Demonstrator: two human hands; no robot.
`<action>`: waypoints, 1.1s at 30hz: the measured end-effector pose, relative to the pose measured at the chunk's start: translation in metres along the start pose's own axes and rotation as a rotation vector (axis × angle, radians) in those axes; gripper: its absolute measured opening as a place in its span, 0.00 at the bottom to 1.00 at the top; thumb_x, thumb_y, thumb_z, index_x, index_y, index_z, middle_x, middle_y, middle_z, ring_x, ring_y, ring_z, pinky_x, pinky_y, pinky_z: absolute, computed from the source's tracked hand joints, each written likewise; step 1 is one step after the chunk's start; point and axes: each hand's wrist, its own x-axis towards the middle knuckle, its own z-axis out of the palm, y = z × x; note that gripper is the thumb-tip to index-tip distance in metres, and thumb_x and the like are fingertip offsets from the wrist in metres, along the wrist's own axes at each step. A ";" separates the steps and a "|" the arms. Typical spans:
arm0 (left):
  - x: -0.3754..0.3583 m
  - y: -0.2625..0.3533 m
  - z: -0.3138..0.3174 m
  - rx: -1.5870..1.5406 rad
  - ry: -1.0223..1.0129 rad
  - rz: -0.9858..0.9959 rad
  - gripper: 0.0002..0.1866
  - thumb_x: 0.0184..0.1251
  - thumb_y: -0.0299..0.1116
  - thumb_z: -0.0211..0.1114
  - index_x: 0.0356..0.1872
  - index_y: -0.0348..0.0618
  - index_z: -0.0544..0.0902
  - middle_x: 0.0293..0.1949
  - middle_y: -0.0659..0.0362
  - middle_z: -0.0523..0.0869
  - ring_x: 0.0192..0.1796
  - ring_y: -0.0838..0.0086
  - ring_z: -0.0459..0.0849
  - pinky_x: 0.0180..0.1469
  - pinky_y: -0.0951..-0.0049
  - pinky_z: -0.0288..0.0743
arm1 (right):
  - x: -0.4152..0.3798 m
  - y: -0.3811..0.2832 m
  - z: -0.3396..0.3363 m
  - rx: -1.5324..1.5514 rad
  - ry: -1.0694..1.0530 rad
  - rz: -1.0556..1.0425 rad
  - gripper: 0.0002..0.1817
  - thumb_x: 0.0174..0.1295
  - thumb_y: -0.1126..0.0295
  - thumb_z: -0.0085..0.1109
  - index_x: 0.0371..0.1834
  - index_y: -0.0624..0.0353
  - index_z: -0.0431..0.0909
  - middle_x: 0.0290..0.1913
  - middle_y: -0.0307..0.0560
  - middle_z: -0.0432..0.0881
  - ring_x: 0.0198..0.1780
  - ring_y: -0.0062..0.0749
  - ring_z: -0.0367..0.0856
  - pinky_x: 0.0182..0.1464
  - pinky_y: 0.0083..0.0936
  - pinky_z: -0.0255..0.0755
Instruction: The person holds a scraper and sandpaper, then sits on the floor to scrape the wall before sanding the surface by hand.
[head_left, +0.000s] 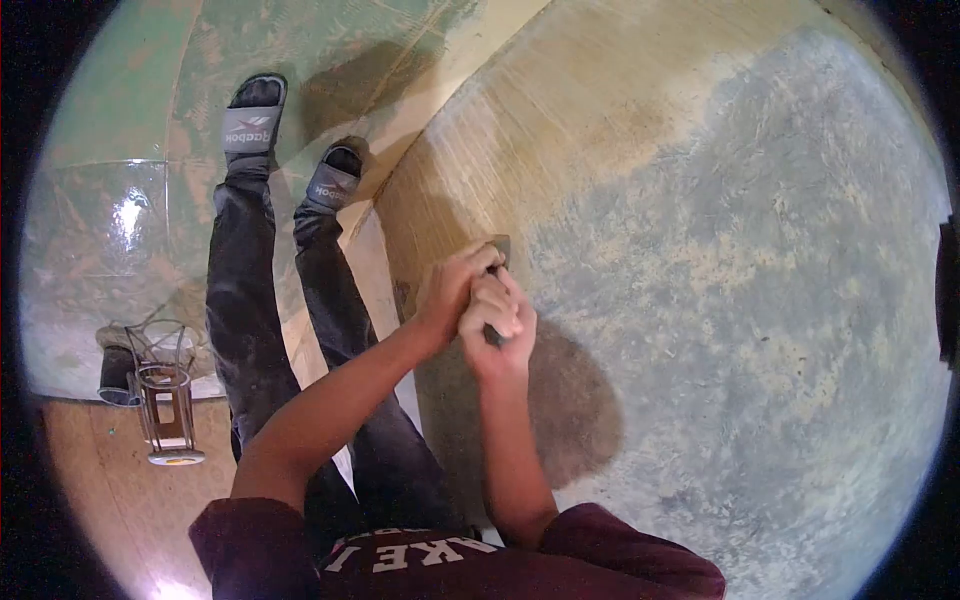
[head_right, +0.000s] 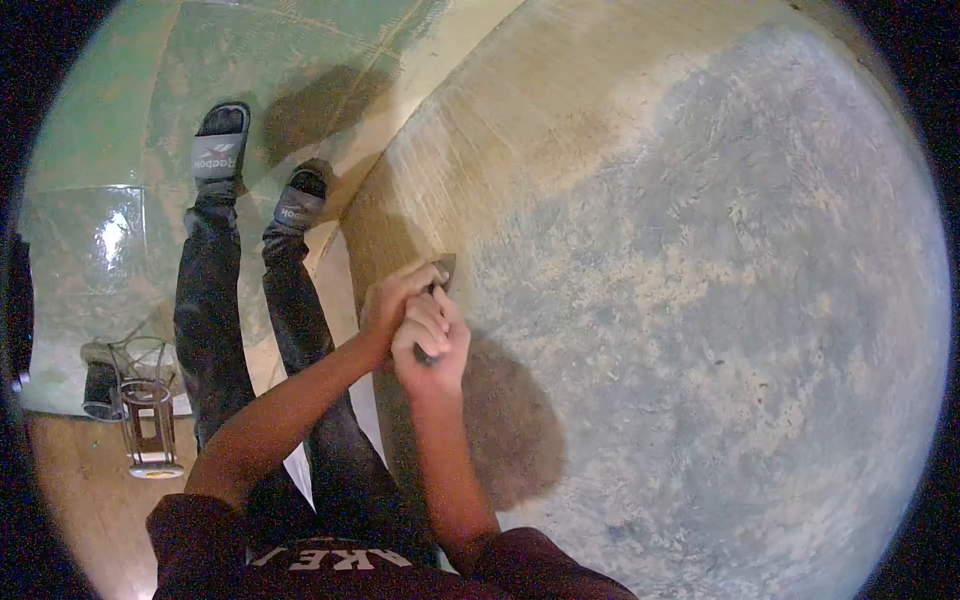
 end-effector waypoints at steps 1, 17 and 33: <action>0.002 0.004 -0.004 0.043 -0.035 -0.090 0.10 0.62 0.36 0.65 0.42 0.45 0.80 0.39 0.52 0.82 0.41 0.52 0.86 0.38 0.56 0.77 | 0.006 0.006 0.004 -0.002 0.031 -0.002 0.20 0.81 0.66 0.37 0.26 0.58 0.62 0.18 0.38 0.64 0.13 0.23 0.66 0.17 0.22 0.67; -0.017 0.008 0.021 0.073 -0.007 0.067 0.11 0.64 0.34 0.60 0.45 0.44 0.81 0.38 0.50 0.80 0.42 0.54 0.86 0.42 0.63 0.76 | -0.032 -0.013 0.008 -0.161 -0.009 0.074 0.17 0.81 0.66 0.39 0.29 0.58 0.64 0.20 0.37 0.64 0.14 0.22 0.63 0.17 0.22 0.64; -0.063 0.022 0.006 0.619 -0.099 0.234 0.20 0.62 0.34 0.64 0.53 0.40 0.73 0.49 0.44 0.79 0.40 0.47 0.88 0.40 0.49 0.81 | -0.034 0.021 -0.003 -2.215 -0.157 -1.828 0.19 0.73 0.62 0.62 0.57 0.62 0.70 0.39 0.38 0.76 0.34 0.18 0.73 0.32 0.19 0.68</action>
